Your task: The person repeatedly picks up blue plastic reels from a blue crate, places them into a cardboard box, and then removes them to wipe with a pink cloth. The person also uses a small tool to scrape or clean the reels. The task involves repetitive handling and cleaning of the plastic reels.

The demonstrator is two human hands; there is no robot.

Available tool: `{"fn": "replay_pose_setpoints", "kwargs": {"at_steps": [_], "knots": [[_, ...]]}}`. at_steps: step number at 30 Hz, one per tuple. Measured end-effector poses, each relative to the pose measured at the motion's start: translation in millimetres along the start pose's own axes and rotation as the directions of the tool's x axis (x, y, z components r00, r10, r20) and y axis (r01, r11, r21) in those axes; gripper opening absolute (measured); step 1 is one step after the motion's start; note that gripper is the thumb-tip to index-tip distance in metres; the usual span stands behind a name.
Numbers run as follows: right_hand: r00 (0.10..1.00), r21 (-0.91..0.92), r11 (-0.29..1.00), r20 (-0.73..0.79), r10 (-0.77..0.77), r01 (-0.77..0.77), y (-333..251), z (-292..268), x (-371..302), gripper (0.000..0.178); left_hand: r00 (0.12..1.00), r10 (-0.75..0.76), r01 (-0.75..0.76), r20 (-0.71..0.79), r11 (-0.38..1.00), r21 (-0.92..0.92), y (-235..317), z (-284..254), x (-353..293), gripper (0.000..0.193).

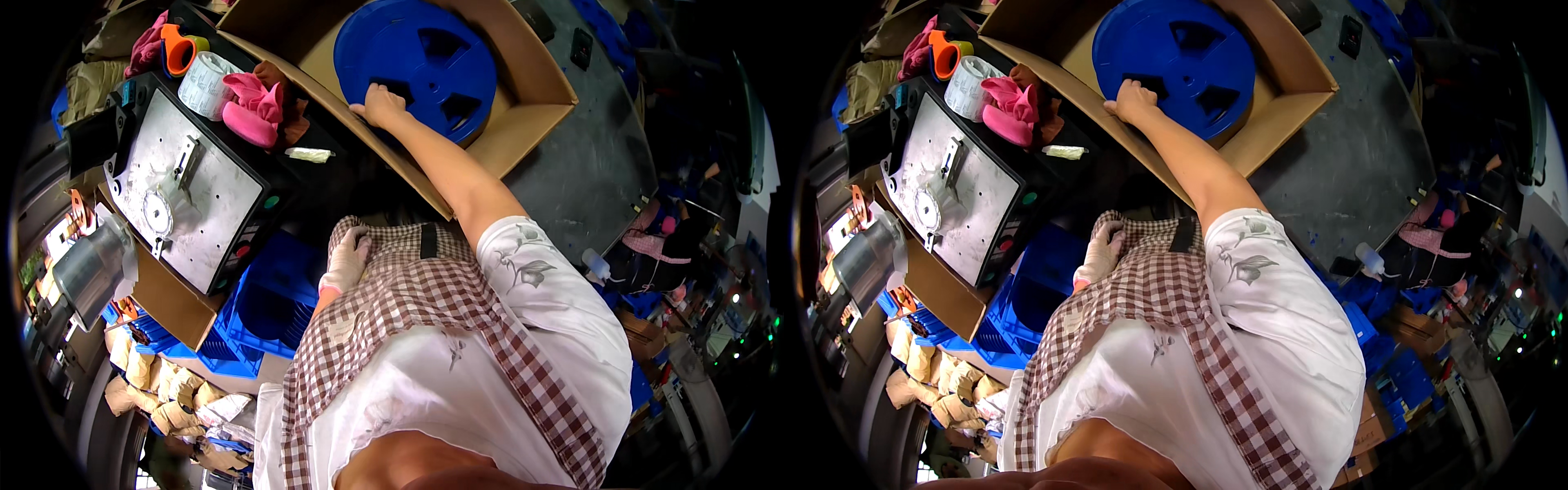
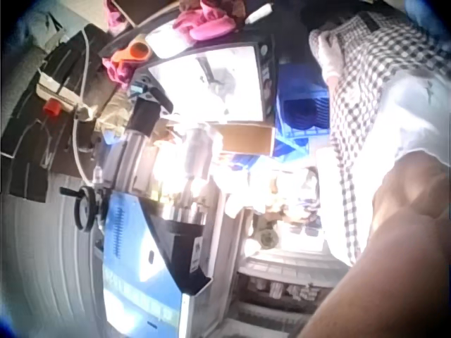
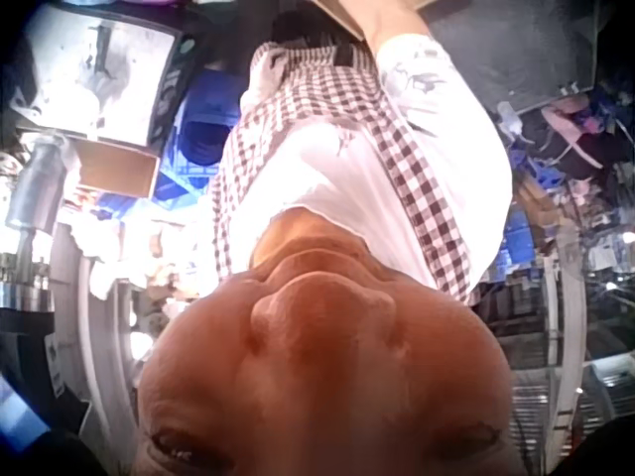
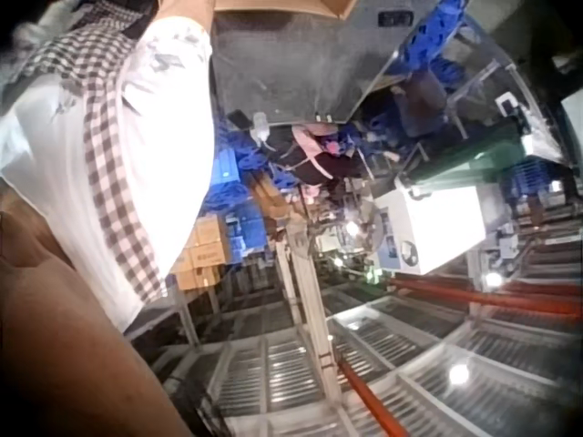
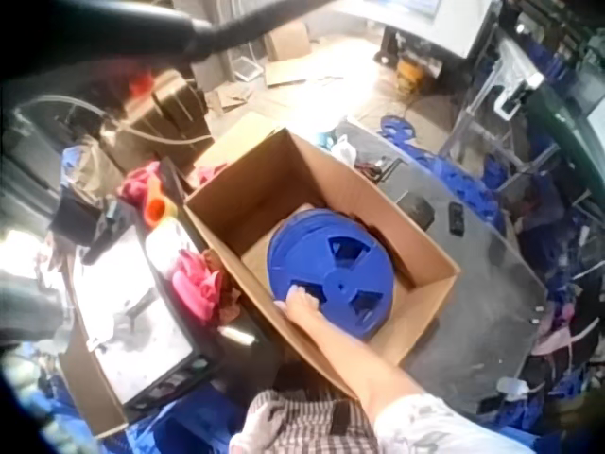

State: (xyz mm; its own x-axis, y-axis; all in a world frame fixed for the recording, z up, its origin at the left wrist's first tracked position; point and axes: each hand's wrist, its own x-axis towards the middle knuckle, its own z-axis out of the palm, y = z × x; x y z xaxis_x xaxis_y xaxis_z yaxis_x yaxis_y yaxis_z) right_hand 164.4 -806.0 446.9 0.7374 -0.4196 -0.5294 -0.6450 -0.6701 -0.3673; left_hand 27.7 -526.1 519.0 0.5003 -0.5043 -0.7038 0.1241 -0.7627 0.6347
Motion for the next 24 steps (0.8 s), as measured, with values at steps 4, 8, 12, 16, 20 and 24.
{"fn": "replay_pose_setpoints", "kwargs": {"at_steps": [4,8,12,16,20,24], "knots": [[0.989,-0.079,0.997,0.141,0.03,-0.019,3,-8,6,0.064,1.0,0.005,-0.005,-0.003,1.0,0.004,3,5,1,0.028],[0.955,-0.204,0.979,0.293,0.049,0.013,1,-25,2,0.058,1.0,-0.001,0.001,0.002,0.998,0.07,9,-2,2,0.027],[0.962,-0.185,0.979,0.242,0.124,-0.08,19,-21,-12,0.051,1.0,0.025,-0.025,0.001,0.999,0.028,6,9,-1,0.028],[0.949,-0.194,0.978,0.288,0.126,-0.071,34,-24,-19,0.052,0.999,-0.024,0.022,0.035,0.998,0.061,9,5,4,0.029],[0.94,-0.224,0.975,0.332,0.079,-0.003,46,-18,-34,0.047,0.998,0.018,-0.02,0.052,0.999,0.027,-1,6,7,0.029],[0.96,0.181,0.962,0.153,-0.235,0.206,73,-24,-83,0.045,0.999,0.04,-0.04,0.001,0.998,0.053,-10,11,13,0.028]]}}
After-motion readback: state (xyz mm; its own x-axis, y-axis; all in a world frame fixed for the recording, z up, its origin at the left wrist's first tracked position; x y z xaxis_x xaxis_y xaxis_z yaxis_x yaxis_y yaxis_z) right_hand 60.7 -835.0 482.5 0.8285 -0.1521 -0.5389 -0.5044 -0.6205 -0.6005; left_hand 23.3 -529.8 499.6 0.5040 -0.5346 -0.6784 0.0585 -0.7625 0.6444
